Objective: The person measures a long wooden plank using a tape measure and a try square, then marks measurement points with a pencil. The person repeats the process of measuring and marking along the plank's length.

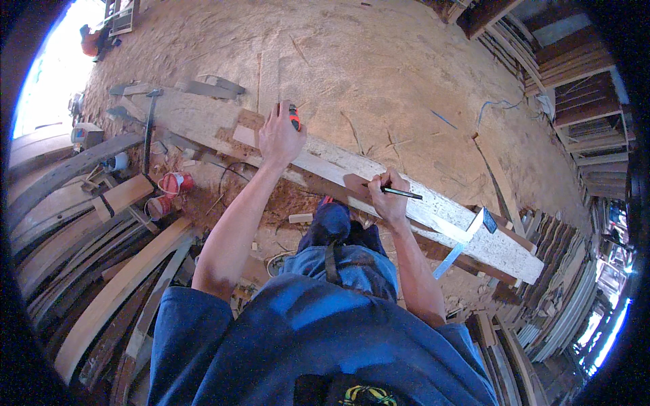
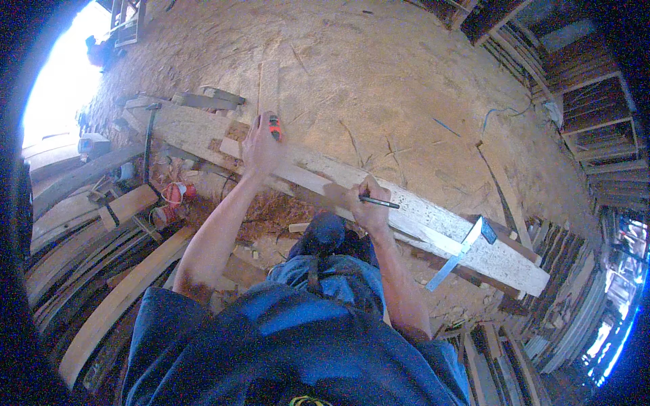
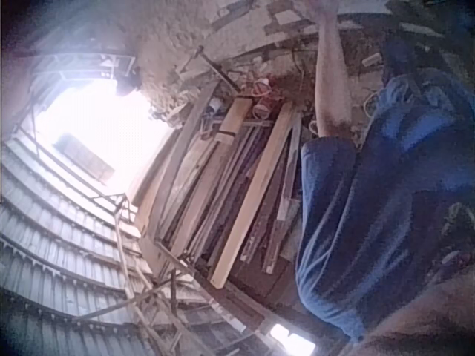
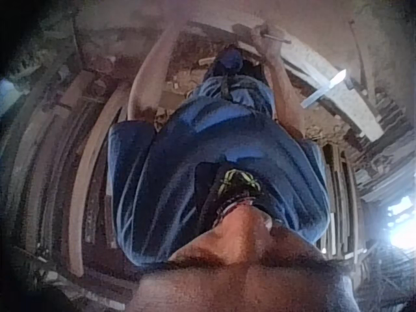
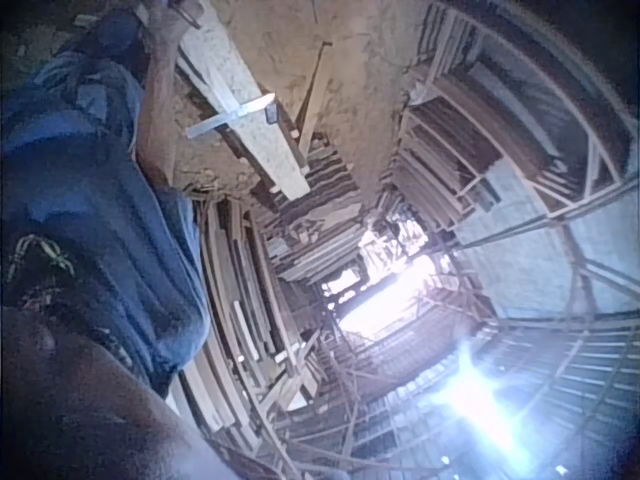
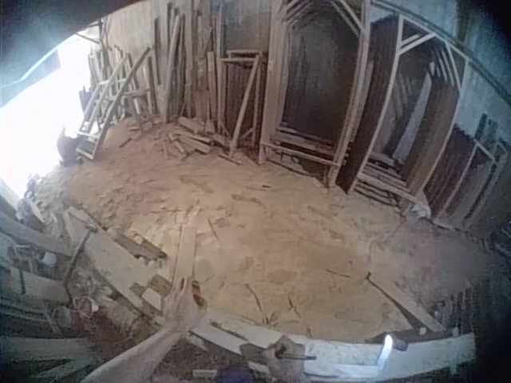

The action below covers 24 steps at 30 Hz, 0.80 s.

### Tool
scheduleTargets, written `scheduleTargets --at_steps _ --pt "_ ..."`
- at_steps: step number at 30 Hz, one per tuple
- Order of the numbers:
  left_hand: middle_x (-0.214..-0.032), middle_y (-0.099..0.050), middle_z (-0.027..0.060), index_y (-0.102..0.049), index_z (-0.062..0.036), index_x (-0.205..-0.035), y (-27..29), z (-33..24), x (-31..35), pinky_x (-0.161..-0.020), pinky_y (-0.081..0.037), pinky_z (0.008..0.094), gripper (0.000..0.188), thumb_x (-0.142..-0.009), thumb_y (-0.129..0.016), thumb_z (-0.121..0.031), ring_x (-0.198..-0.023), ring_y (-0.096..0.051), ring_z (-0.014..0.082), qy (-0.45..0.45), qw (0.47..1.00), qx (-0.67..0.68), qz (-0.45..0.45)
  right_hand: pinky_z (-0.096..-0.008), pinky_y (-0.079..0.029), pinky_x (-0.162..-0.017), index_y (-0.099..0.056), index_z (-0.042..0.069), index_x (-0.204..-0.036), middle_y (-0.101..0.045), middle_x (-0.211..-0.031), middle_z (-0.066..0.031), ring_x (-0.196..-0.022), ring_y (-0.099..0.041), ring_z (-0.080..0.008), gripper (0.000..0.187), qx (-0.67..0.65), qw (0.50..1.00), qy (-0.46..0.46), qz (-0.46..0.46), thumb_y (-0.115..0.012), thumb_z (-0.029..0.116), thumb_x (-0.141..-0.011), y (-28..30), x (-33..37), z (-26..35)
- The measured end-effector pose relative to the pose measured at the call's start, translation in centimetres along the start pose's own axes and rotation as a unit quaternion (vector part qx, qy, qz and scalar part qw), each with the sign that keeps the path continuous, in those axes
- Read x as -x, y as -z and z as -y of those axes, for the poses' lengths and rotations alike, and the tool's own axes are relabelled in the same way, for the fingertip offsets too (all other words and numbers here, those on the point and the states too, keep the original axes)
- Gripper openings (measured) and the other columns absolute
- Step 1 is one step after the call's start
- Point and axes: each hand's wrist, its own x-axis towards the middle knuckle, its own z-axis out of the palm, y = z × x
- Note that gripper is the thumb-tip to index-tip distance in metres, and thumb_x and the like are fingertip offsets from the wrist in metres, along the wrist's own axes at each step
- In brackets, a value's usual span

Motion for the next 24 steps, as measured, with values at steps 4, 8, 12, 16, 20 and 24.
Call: scheduleTargets --at_steps 4,8,12,16,20,24 --pt "-0.116 -0.062 0.0181 -0.051 -0.0073 -0.129 0.16 -0.11 0.03 -0.084 -0.055 0.0517 0.057 -0.079 -0.074 -0.021 -0.106 -0.066 0.0390 0.000 1.000 -0.005 0.003 -0.0331 -0.035 -0.048 -0.041 0.005 -0.069 -0.043 -0.054 -0.0054 -0.050 -0.039 -0.0129 0.032 0.002 1.000 -0.018 0.011 -0.069 0.008 -0.085 -0.03 -0.17 0.31" --pt "-0.117 -0.062 0.0183 -0.051 -0.0069 -0.130 -0.20 0.18 -0.04 -0.084 -0.055 0.0515 0.058 -0.079 -0.075 -0.021 -0.106 -0.066 0.0392 0.000 1.000 0.000 0.001 -0.0337 -0.036 -0.047 -0.043 0.005 -0.069 -0.045 -0.054 -0.0064 -0.049 -0.040 -0.0139 0.030 0.014 1.000 -0.016 0.004 -0.069 0.009 -0.085 0.03 -0.22 0.66" --pt "-0.119 -0.062 0.0186 -0.051 -0.0058 -0.131 -0.28 0.05 0.03 -0.085 -0.055 0.0515 0.059 -0.078 -0.075 -0.021 -0.107 -0.066 0.0392 -0.002 1.000 -0.006 -0.001 -0.0346 -0.040 -0.047 -0.047 0.005 -0.070 -0.049 -0.054 -0.0085 -0.046 -0.046 -0.0172 0.027 0.031 0.999 -0.024 0.005 -0.069 0.011 -0.084 0.12 -0.23 0.52" --pt "-0.119 -0.061 0.0190 -0.050 -0.0047 -0.132 -0.02 -0.04 0.00 -0.085 -0.055 0.0515 0.061 -0.078 -0.075 -0.021 -0.108 -0.065 0.0392 -0.003 1.000 -0.007 0.014 -0.0360 -0.040 -0.047 -0.047 0.005 -0.070 -0.049 -0.054 -0.0092 -0.046 -0.047 -0.0187 0.027 0.035 0.999 -0.026 0.008 -0.069 0.012 -0.084 0.13 -0.15 0.15" --pt "-0.119 -0.061 0.0190 -0.050 -0.0049 -0.131 -0.22 0.12 0.08 -0.085 -0.055 0.0520 0.060 -0.078 -0.074 -0.021 -0.107 -0.065 0.0396 -0.003 1.000 -0.009 -0.005 -0.0371 -0.041 -0.048 -0.047 0.005 -0.069 -0.048 -0.053 -0.0097 -0.046 -0.047 -0.0194 0.027 0.026 0.999 -0.027 0.004 -0.068 0.012 -0.084 0.05 -0.15 0.30" --pt "-0.118 -0.061 0.0186 -0.051 -0.0055 -0.130 -0.36 0.29 0.08 -0.084 -0.055 0.0523 0.059 -0.078 -0.074 -0.022 -0.105 -0.066 0.0398 -0.009 1.000 -0.002 -0.006 -0.0379 -0.040 -0.048 -0.046 0.005 -0.069 -0.047 -0.053 -0.0100 -0.046 -0.047 -0.0200 0.027 0.030 0.999 -0.015 0.001 -0.068 0.011 -0.084 0.11 -0.10 0.32"
